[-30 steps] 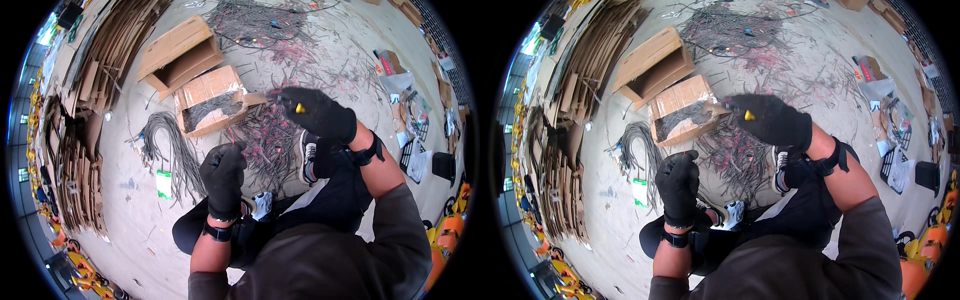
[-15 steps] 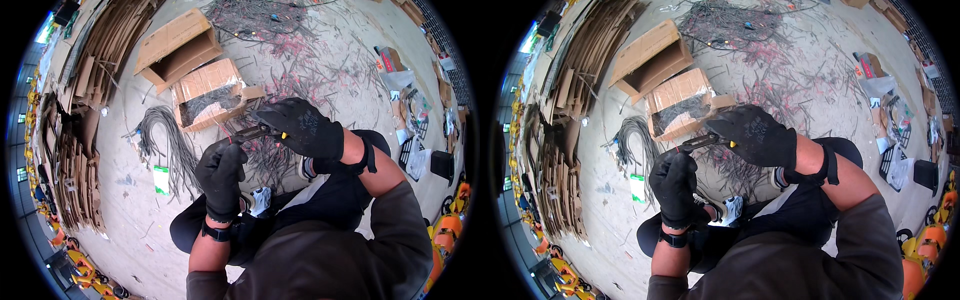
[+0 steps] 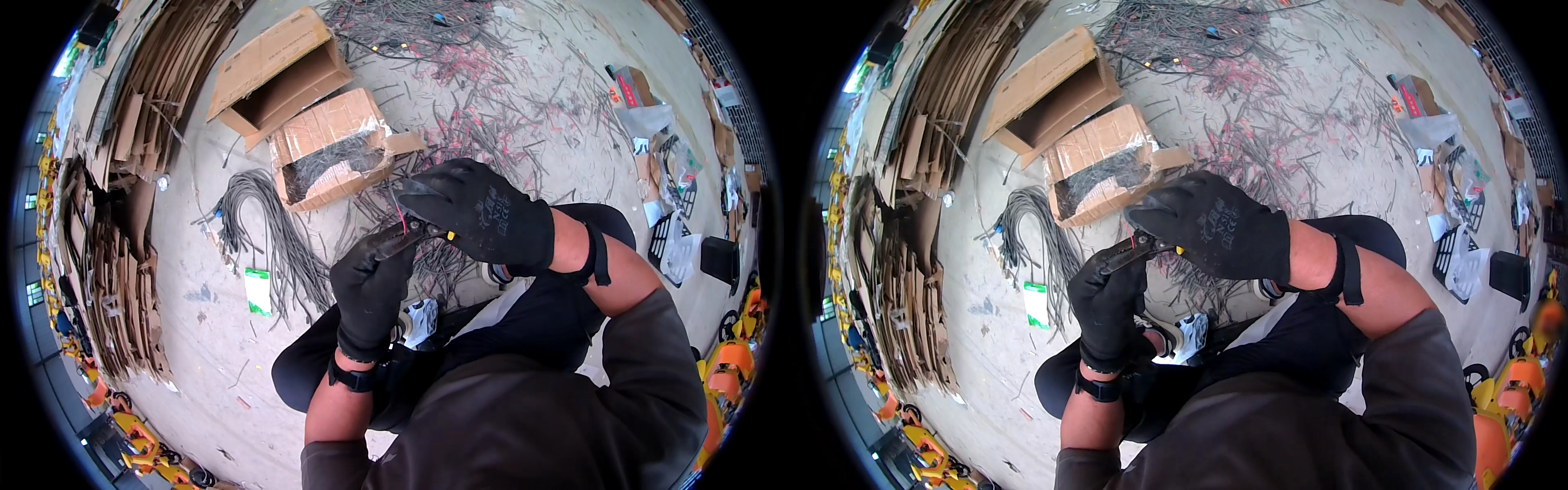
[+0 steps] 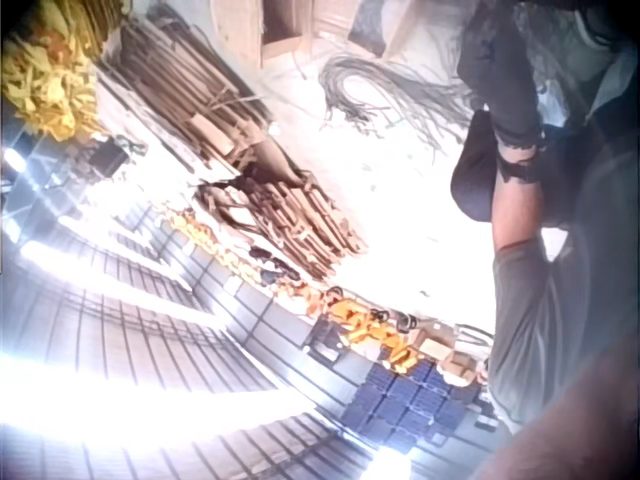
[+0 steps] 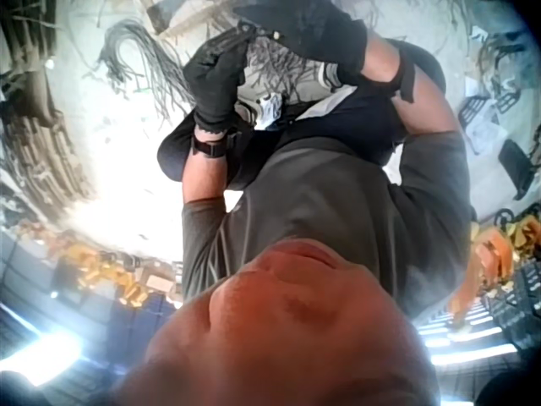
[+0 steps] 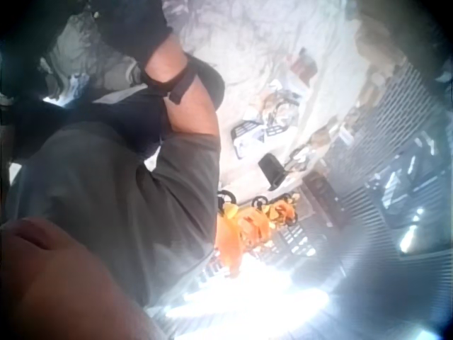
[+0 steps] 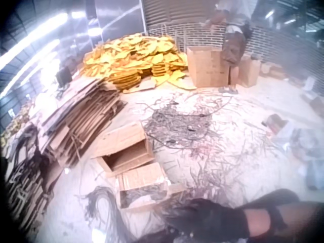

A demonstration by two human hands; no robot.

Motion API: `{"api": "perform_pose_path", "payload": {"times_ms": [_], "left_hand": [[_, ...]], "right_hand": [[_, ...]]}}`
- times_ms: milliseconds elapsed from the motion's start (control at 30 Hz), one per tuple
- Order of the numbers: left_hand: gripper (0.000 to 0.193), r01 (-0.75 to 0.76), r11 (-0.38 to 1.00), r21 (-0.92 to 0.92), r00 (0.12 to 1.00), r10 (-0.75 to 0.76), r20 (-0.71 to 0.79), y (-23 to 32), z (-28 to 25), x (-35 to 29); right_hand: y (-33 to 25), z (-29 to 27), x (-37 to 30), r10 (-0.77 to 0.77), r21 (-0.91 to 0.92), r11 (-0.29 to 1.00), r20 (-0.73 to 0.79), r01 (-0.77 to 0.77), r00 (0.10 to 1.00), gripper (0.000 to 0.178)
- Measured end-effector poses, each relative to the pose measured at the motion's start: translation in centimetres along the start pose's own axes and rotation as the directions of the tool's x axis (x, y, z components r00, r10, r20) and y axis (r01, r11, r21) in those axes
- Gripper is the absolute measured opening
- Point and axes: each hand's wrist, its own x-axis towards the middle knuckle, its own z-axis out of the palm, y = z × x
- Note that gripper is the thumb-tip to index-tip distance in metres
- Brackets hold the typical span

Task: The person uses a wire stripper to remove insulation from a red wire and then manipulates components of a wire harness while sitting on the floor.

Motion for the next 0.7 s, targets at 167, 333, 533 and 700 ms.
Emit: {"api": "perform_pose_path", "payload": {"times_ms": [167,333,533,700], "left_hand": [[0.021,0.022,1.000,-0.022,1.000,-0.021,0.011,-0.4,-0.5,0.0],[0.026,-0.007,0.997,-0.070,1.000,0.009,0.016,-0.9,-0.6,0.0],[0.020,-0.092,0.995,0.031,0.996,0.091,0.018,-0.9,-0.4,0.3],[0.013,0.076,0.992,-0.103,0.996,-0.082,-0.047,0.1,-0.1,-0.1]], "right_hand": [[-0.1,0.1,0.0,-0.013,-0.048,0.999,-0.037,0.011,0.999,0.052],[0.0,0.4,0.0,-0.013,-0.074,0.997,-0.051,0.009,0.999,0.050],[-0.3,0.2,0.4,-0.012,-0.077,0.997,-0.013,0.011,1.000,0.055],[-0.8,-0.5,0.6,0.005,-0.083,0.997,0.104,0.004,0.995,0.048]]}}
